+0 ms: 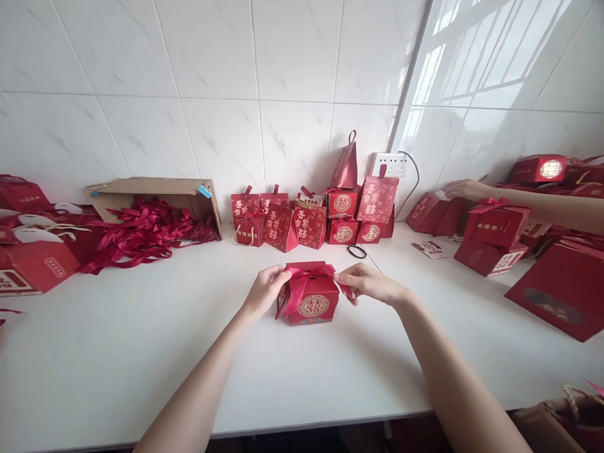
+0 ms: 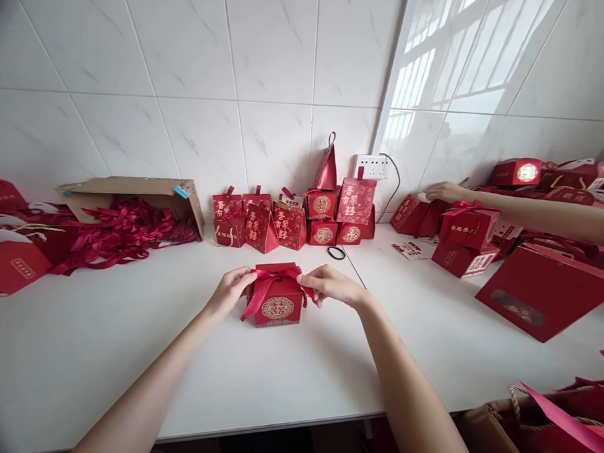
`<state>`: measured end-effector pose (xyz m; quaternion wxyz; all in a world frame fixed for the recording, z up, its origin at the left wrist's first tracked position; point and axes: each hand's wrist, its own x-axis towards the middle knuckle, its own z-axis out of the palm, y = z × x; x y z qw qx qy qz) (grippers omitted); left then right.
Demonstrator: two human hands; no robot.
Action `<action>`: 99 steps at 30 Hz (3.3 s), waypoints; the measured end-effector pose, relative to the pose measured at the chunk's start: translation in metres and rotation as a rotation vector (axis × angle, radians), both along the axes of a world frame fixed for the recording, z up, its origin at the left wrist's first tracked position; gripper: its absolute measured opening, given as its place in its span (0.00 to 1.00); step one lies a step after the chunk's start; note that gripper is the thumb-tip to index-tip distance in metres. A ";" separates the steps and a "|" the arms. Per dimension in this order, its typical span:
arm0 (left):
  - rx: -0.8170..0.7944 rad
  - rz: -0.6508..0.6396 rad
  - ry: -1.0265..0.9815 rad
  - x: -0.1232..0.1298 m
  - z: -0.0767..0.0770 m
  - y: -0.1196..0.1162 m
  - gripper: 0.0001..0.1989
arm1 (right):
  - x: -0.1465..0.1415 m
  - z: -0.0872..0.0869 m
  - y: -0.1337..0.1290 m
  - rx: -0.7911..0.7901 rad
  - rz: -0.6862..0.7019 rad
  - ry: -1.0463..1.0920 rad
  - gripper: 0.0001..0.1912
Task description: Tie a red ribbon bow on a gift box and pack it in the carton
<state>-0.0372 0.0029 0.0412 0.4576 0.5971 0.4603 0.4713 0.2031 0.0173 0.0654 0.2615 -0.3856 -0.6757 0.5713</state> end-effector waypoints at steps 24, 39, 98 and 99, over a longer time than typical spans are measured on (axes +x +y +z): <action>-0.025 0.074 -0.029 0.003 0.001 -0.001 0.19 | 0.015 0.001 0.002 0.276 -0.243 -0.007 0.45; 1.265 0.565 0.528 0.054 0.031 -0.119 0.05 | -0.037 -0.013 -0.085 1.120 -0.481 0.050 0.48; 1.288 0.151 0.085 0.127 0.073 -0.242 0.13 | 0.009 0.015 -0.236 1.170 -0.889 0.089 0.44; 1.288 0.140 0.108 0.127 0.073 -0.242 0.13 | 0.009 0.013 -0.236 1.150 -0.896 0.093 0.44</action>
